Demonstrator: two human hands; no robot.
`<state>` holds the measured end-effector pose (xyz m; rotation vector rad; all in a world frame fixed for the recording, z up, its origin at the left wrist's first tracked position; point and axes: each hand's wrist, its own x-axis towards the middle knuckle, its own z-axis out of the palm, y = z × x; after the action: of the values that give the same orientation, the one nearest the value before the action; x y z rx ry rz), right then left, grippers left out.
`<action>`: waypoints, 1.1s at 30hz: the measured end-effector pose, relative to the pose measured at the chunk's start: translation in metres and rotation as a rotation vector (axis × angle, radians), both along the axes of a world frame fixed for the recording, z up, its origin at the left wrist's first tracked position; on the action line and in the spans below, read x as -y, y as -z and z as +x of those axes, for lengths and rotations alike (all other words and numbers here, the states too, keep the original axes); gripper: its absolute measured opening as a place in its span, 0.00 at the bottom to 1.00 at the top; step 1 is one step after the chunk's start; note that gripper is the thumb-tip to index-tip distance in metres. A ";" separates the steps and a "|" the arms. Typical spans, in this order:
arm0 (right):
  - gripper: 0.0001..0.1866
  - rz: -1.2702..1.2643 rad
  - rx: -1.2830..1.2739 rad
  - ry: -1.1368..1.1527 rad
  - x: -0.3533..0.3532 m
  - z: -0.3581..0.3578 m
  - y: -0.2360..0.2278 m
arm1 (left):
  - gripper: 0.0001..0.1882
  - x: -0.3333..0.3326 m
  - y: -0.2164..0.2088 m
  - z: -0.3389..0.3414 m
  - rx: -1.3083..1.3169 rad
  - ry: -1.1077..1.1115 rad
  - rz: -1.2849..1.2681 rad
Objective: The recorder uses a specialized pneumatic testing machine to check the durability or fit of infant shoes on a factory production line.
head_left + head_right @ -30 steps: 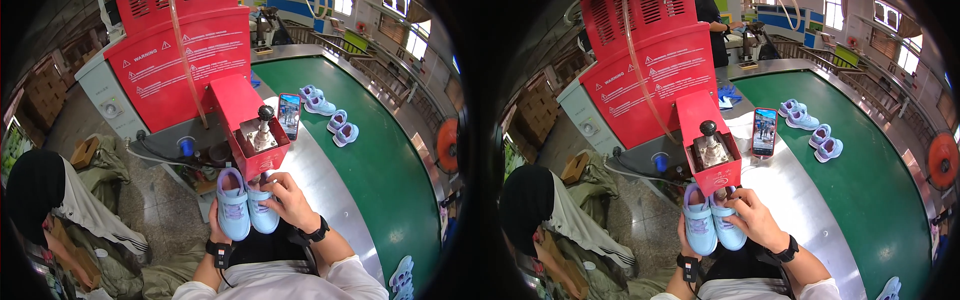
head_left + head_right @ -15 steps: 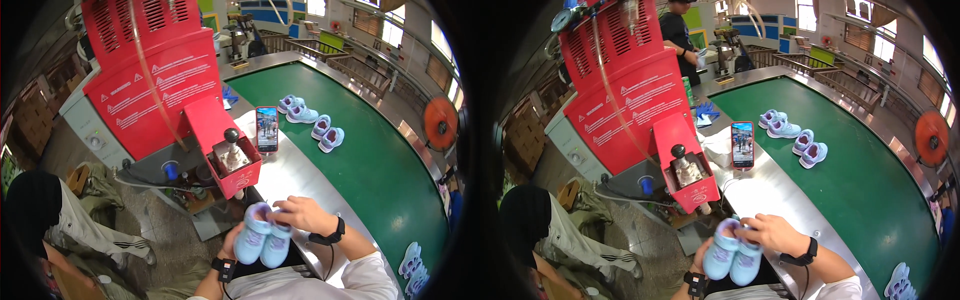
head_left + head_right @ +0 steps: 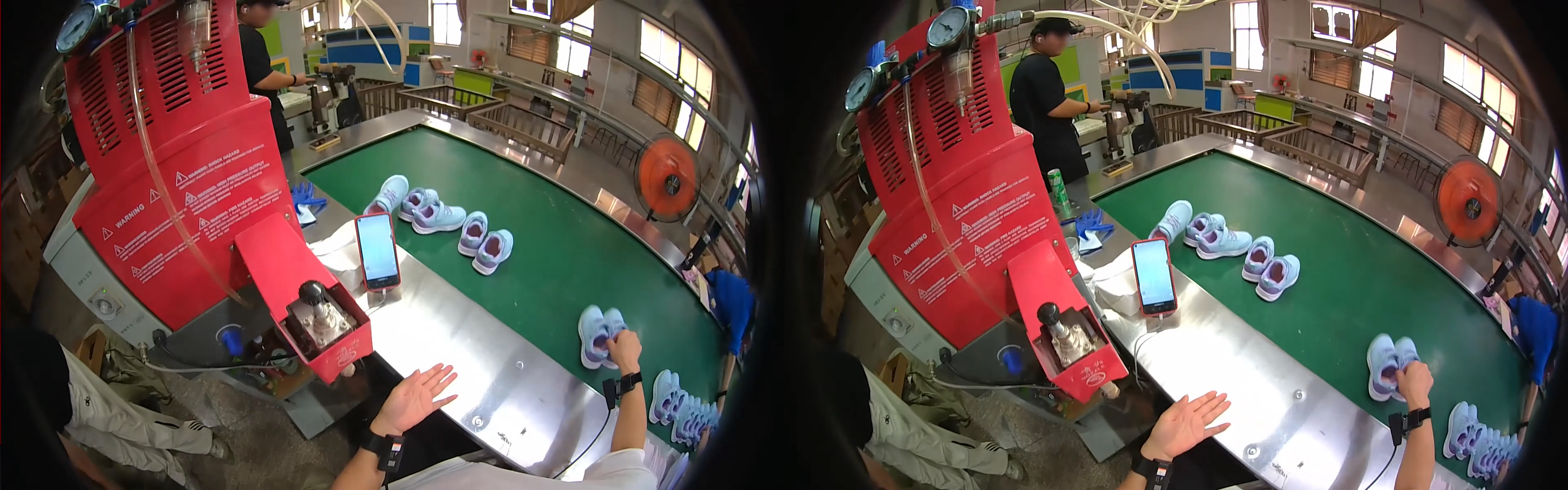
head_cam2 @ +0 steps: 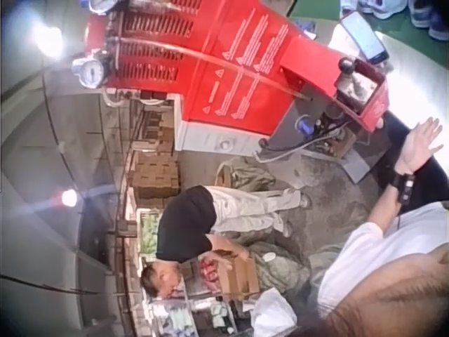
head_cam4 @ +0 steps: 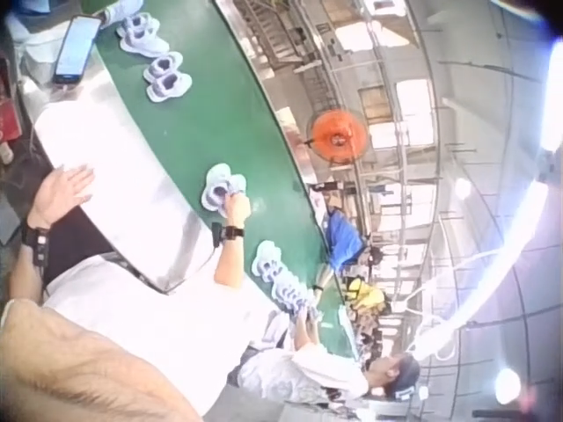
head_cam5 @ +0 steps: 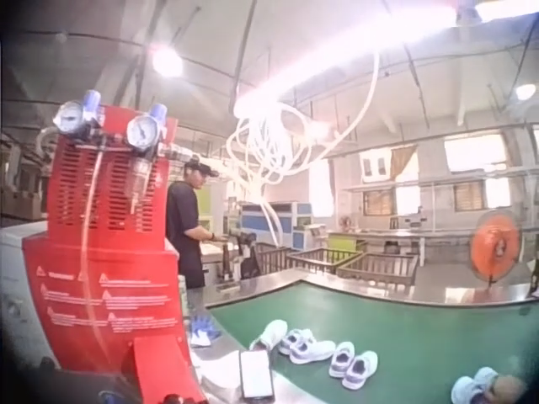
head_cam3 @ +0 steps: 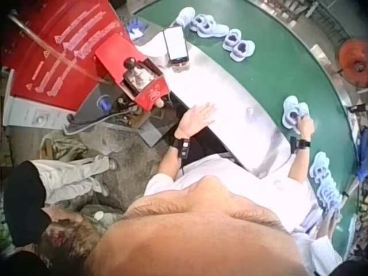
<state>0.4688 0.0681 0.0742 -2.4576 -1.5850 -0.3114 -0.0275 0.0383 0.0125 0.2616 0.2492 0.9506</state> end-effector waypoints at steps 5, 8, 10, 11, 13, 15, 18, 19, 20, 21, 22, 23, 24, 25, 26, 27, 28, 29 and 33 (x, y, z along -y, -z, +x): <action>0.10 0.231 -0.202 -0.360 -0.064 -0.079 -0.043 | 0.29 0.005 0.008 0.001 0.070 -0.029 -0.027; 0.13 0.180 -0.288 -0.622 -0.129 -0.170 -0.052 | 0.29 0.010 0.005 0.003 0.070 -0.065 -0.029; 0.17 0.154 -0.265 -0.688 -0.179 -0.209 -0.039 | 0.28 0.014 0.000 0.003 0.039 -0.095 -0.072; 0.19 0.169 -0.197 -0.688 -0.202 -0.223 -0.032 | 0.28 0.016 0.000 0.004 0.055 -0.096 -0.082; 0.22 0.129 -0.069 -0.647 -0.238 -0.243 -0.017 | 0.28 0.018 0.001 0.008 0.060 -0.102 -0.067; 0.27 -0.027 0.009 -0.577 -0.259 -0.256 0.000 | 0.28 0.022 0.006 0.013 0.103 -0.093 -0.049; 0.26 -0.081 -0.040 -0.476 -0.267 -0.258 0.030 | 0.30 0.029 0.006 0.015 0.088 -0.095 -0.070; 0.26 -0.080 -0.042 -0.474 -0.271 -0.249 0.034 | 0.30 0.027 0.005 0.015 0.086 -0.093 -0.069; 0.25 -0.087 -0.059 -0.511 -0.273 -0.245 0.033 | 0.30 0.026 0.005 0.013 0.079 -0.096 -0.058; 0.23 -0.093 -0.072 -0.541 -0.270 -0.240 0.026 | 0.30 0.023 0.005 0.011 0.075 -0.092 -0.045; 0.22 -0.111 -0.124 -0.543 -0.266 -0.232 0.017 | 0.30 0.020 0.006 0.009 0.074 -0.093 -0.044; 0.24 -0.124 -0.104 -0.622 -0.252 -0.221 0.006 | 0.30 0.016 0.006 0.010 0.086 -0.090 -0.032; 0.25 -0.137 -0.084 -0.697 -0.237 -0.205 -0.001 | 0.30 0.014 0.007 0.011 0.099 -0.083 -0.019; 0.26 -0.212 -0.090 -0.710 -0.224 -0.184 0.003 | 0.30 0.014 0.008 0.012 0.101 -0.079 -0.019; 0.27 -0.288 -0.095 -0.719 -0.210 -0.162 0.009 | 0.30 0.013 0.010 0.011 0.100 -0.072 -0.012; 0.26 -0.328 -0.161 -0.782 -0.191 -0.141 0.009 | 0.30 0.013 0.011 0.010 0.101 -0.065 -0.005; 0.26 -0.367 -0.227 -0.843 -0.171 -0.125 0.004 | 0.30 0.013 0.011 0.010 0.105 -0.059 -0.005; 0.26 -0.427 -0.265 -0.852 -0.154 -0.118 -0.006 | 0.30 0.012 0.012 0.008 0.104 -0.047 0.006; 0.24 -0.287 -0.493 -0.818 -0.113 -0.113 -0.029 | 0.30 0.014 0.008 0.004 0.074 -0.047 -0.003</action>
<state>0.3555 0.1815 0.1036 -1.6121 -2.2743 0.6266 -0.0238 0.0246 0.0041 0.2178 0.1891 1.0043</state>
